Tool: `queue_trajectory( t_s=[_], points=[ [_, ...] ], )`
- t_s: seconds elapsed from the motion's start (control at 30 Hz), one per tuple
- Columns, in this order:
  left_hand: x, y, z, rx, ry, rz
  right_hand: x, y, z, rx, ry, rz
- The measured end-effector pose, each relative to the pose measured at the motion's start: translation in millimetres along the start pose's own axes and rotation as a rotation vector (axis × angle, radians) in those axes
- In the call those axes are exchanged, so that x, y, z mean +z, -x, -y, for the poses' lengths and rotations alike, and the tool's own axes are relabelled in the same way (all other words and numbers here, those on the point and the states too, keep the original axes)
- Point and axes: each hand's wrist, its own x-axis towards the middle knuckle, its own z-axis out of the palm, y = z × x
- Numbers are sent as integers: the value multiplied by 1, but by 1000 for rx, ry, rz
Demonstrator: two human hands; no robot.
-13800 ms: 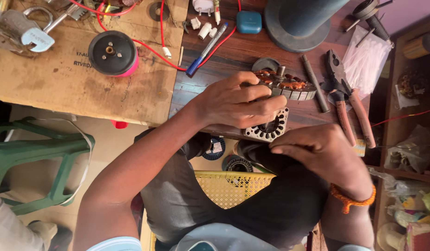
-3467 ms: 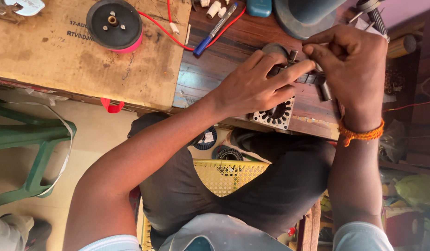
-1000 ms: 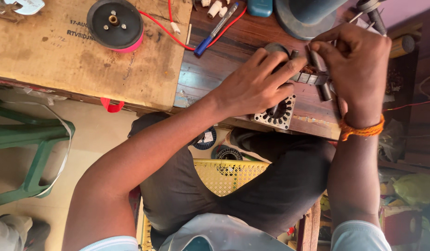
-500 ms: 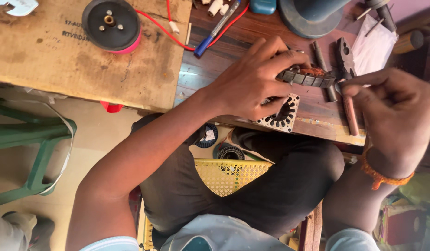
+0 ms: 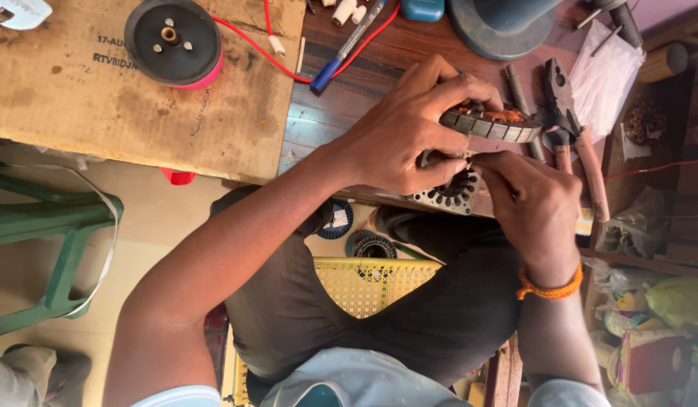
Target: The person sits at a workbench winding insulated copper wire by hand into the slots of a motor armature rotor, pressing each coil into place and turning the rotor to work around it. They repeatedly feed, seat, and adjust the wire windings around the rotor's circumference.
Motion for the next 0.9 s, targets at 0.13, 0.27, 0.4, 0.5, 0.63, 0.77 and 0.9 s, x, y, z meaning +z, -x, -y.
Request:
queue_trajectory(
  t_s=[0.13,0.27,0.4,0.5,0.63,0.77,0.9],
  points=[
    [-1,3,2,85,-102,16,9,7,-11,-67,10,12],
    [0,4,6,244,-329,53,12,15,-10,76,-84,80],
    [4,5,9,343,-465,57,8,24,-7,99,-214,97],
    [9,5,12,377,-540,14,-2,27,-8,81,-249,109],
    [16,7,14,275,-482,-57,-26,21,-10,149,-161,48],
    [21,8,12,123,-331,-142,-44,8,4,112,-133,-63],
    [20,5,10,207,-414,-178,-48,-18,17,40,-113,-105]
  ],
)
